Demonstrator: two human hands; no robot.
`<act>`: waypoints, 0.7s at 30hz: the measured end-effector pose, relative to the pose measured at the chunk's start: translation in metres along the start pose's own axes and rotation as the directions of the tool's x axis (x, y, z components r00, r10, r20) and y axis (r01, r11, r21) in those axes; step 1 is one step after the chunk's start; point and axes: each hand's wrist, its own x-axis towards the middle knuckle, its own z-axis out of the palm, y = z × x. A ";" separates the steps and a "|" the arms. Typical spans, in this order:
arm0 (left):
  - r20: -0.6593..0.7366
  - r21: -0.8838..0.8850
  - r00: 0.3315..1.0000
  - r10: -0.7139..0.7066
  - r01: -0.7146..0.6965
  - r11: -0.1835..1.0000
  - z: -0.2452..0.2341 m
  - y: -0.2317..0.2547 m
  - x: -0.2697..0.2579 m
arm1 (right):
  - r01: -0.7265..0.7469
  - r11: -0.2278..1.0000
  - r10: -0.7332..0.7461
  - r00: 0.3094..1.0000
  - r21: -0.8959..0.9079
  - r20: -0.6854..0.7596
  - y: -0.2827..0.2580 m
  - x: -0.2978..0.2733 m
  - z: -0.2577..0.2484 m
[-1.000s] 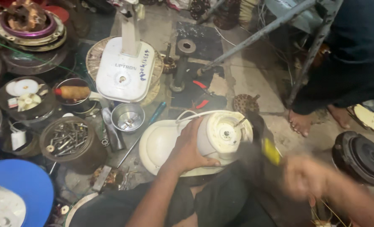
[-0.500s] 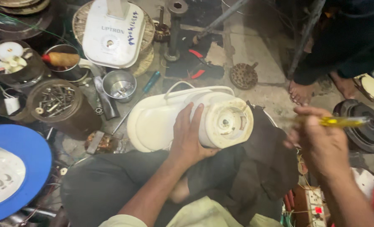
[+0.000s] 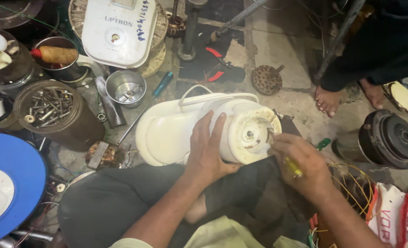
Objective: The person disassembles a white appliance, likely a mixer, by removing a metal rotor and using a screwdriver to loosen internal components. They manipulate the housing and internal parts while seated on the floor in a cluttered workshop.
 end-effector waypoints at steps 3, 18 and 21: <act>0.009 0.004 1.000 -0.027 0.027 1.000 0.002 0.000 0.000 | -0.010 0.996 0.013 0.999 -0.083 0.044 -0.005 -0.005 -0.002; -0.010 0.010 1.000 0.019 -0.019 1.000 0.001 0.002 -0.004 | -0.467 0.819 0.472 0.879 0.334 0.071 0.011 -0.016 -0.008; 0.013 0.029 1.000 -0.013 0.013 0.999 0.006 -0.001 -0.005 | -0.217 0.936 0.232 0.972 0.278 -0.022 0.016 -0.018 -0.003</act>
